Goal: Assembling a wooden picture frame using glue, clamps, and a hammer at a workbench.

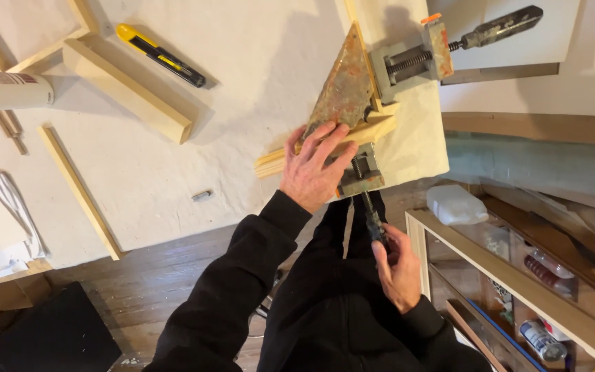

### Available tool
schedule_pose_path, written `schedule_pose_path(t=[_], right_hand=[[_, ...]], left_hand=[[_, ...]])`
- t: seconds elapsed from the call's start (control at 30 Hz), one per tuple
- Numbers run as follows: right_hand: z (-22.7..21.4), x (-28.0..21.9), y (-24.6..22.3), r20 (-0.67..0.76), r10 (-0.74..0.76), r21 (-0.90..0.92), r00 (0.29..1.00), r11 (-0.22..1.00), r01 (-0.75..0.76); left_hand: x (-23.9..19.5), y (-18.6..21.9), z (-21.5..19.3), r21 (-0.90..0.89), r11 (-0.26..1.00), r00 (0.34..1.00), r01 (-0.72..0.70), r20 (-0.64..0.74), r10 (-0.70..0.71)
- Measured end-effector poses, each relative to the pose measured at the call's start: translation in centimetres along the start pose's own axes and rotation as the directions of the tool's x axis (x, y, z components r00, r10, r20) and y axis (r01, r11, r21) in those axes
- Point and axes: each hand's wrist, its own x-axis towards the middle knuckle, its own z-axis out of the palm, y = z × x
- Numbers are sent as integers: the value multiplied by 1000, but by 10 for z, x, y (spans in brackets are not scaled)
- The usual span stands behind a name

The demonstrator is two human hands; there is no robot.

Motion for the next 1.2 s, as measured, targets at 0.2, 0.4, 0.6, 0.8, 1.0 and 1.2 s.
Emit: schedule_pose_path(t=[0.2, 0.4, 0.6, 0.8, 1.0, 1.2], right_hand=[[4, 3, 30, 695, 142, 680, 705, -448, -581], [13, 2, 6, 118, 382, 301, 917, 866, -399], [8, 5, 36, 711, 232, 701, 663, -166, -694], [11, 16, -7, 315, 563, 514, 764, 575, -636], [12, 8, 11, 489, 481, 717, 728, 254, -649], [-23, 29, 11, 721, 348, 626, 599, 44, -779]], left_hand=[[-3, -1, 1, -27, 1000, 1000, 3, 2, -3], [-4, -3, 2, -43, 999, 1000, 4, 6, -4], [-1, -4, 2, -29, 1000, 1000, 4, 22, -4], [-1, -3, 3, -36, 999, 1000, 16, 13, -15], [0, 0, 1, -38, 999, 1000, 12, -1, -12], [-2, 4, 6, -45, 999, 1000, 26, -14, -27]])
